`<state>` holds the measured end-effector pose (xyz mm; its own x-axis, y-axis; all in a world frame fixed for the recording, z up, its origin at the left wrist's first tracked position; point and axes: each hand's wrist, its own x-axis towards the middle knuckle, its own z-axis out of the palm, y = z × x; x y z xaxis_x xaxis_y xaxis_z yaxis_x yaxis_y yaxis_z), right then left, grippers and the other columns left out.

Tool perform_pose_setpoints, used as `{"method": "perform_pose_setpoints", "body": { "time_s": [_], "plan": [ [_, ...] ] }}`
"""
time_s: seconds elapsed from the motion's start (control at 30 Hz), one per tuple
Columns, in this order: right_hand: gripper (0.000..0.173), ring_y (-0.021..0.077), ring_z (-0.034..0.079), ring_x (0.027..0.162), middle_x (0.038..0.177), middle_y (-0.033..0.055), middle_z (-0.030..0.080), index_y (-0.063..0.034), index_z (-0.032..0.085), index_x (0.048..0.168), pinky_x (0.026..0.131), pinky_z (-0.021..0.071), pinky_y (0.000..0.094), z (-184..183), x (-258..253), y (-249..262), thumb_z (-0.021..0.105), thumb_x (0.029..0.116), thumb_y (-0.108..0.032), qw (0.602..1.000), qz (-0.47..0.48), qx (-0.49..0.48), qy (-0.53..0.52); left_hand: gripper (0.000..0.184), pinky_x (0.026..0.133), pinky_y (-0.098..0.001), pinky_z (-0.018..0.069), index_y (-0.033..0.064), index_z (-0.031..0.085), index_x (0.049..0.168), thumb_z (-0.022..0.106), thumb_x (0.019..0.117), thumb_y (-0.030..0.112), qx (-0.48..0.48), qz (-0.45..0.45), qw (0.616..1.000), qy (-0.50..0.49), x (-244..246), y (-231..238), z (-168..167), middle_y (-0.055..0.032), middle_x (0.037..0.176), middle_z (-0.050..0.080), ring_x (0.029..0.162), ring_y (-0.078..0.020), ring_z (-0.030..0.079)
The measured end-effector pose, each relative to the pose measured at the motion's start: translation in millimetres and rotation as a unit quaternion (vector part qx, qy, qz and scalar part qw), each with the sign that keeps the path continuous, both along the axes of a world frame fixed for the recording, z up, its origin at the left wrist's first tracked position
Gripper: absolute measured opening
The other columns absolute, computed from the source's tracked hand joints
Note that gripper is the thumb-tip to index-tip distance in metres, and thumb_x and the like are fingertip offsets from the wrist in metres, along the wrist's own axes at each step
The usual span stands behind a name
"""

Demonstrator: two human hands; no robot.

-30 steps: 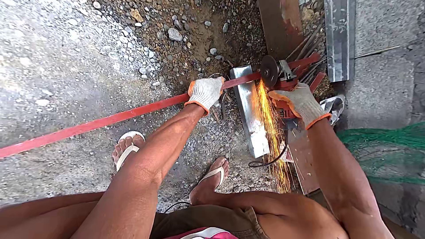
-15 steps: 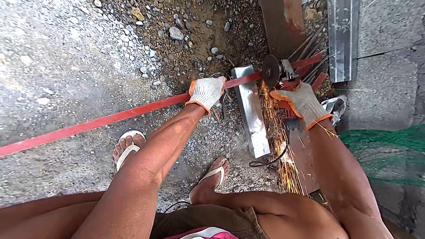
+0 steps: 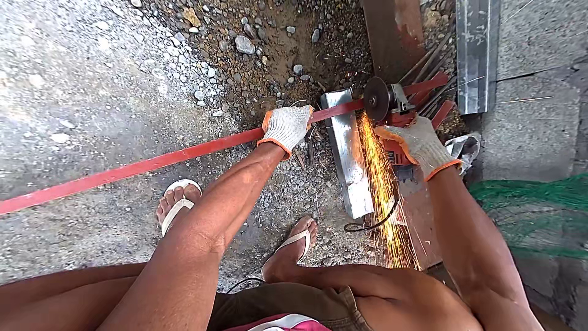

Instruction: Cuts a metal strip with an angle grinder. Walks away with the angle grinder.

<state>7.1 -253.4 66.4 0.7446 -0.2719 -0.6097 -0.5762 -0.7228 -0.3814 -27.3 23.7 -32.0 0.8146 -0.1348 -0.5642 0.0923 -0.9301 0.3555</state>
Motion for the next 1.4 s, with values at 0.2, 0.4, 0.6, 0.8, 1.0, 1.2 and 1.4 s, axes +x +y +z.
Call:
{"method": "perform_pose_setpoints", "body": {
  "time_s": [0.2, 0.4, 0.6, 0.8, 1.0, 1.2, 1.4],
  "plan": [
    [0.060, 0.0152, 0.070, 0.092, 0.105, 0.0076, 0.072, -0.0072, 0.062, 0.127, 0.083, 0.0599, 0.0379, -3.8, 1.6, -3.0, 0.089, 0.0807, -0.034, 0.999, 0.017, -0.038, 0.012, 0.034, 0.075, -0.0638, 0.0548, 0.0145, 0.066, 0.126, 0.056, 0.1024, 0.038, -0.005, -0.007, 1.000, -0.005, 0.0, 1.0, -2.1, -0.0195, 0.103, 0.073, 0.097, -0.0430, 0.071],
    [0.060, 0.0187, 0.071, 0.096, 0.108, 0.0095, 0.072, -0.0076, 0.063, 0.127, 0.085, 0.0597, 0.0421, -13.8, -1.8, -9.8, 0.090, 0.0786, -0.032, 0.999, 0.025, -0.025, -0.011, 0.034, 0.076, -0.0639, 0.0545, 0.0149, 0.066, 0.126, 0.057, 0.1018, 0.038, -0.004, -0.002, 1.000, -0.005, -0.3, -0.2, -2.4, -0.0198, 0.104, 0.073, 0.098, -0.0433, 0.071],
    [0.063, 0.0195, 0.073, 0.093, 0.104, 0.0077, 0.074, -0.0105, 0.067, 0.121, 0.084, 0.0625, 0.0456, -37.3, -1.2, -28.3, 0.092, 0.0714, -0.041, 0.998, 0.040, -0.029, -0.031, 0.034, 0.075, -0.0640, 0.0547, 0.0154, 0.066, 0.124, 0.057, 0.1015, 0.039, -0.004, -0.003, 1.000, -0.006, -0.6, -0.1, -4.8, -0.0189, 0.103, 0.073, 0.097, -0.0429, 0.071],
    [0.054, 0.0180, 0.073, 0.092, 0.103, 0.0078, 0.074, -0.0096, 0.069, 0.117, 0.084, 0.0619, 0.0432, -36.6, -3.3, -25.3, 0.091, 0.0754, -0.035, 0.998, 0.045, -0.008, -0.052, 0.035, 0.076, -0.0647, 0.0547, 0.0167, 0.065, 0.127, 0.058, 0.1015, 0.040, -0.005, -0.005, 1.000, 0.010, 2.1, 0.3, -4.7, -0.0188, 0.105, 0.073, 0.098, -0.0430, 0.071],
    [0.063, 0.0222, 0.075, 0.085, 0.099, 0.0084, 0.076, -0.0107, 0.068, 0.120, 0.078, 0.0648, 0.0458, -26.7, -15.3, -34.5, 0.094, 0.0682, -0.037, 0.999, 0.008, 0.039, -0.032, 0.039, 0.077, -0.0650, 0.0546, 0.0136, 0.068, 0.119, 0.065, 0.0953, 0.044, -0.032, -0.016, 0.999, 0.021, 10.6, 8.7, -6.4, -0.0182, 0.104, 0.073, 0.099, -0.0415, 0.070],
    [0.060, 0.0270, 0.076, 0.080, 0.094, 0.0130, 0.076, -0.0060, 0.066, 0.119, 0.073, 0.0662, 0.0449, -13.0, -19.6, -43.8, 0.092, 0.0702, -0.029, 0.989, -0.057, 0.124, -0.063, 0.093, 0.079, -0.0620, 0.0552, 0.0150, 0.024, 0.164, 0.073, 0.0908, 0.044, 0.019, -0.042, 0.994, -0.096, -0.2, 8.9, -21.7, -0.0244, 0.121, 0.066, 0.100, -0.0459, 0.068],
    [0.065, 0.0240, 0.076, 0.081, 0.097, 0.0110, 0.076, -0.0081, 0.065, 0.122, 0.075, 0.0664, 0.0440, -13.8, -12.8, -33.9, 0.093, 0.0690, -0.034, 0.992, -0.053, 0.098, -0.066, 0.068, 0.078, -0.0651, 0.0556, 0.0139, 0.035, 0.159, 0.065, 0.0986, 0.027, 0.042, -0.047, 0.996, -0.059, -9.0, 15.8, -16.2, -0.0270, 0.124, 0.065, 0.102, -0.0495, 0.068]
  ]
}}
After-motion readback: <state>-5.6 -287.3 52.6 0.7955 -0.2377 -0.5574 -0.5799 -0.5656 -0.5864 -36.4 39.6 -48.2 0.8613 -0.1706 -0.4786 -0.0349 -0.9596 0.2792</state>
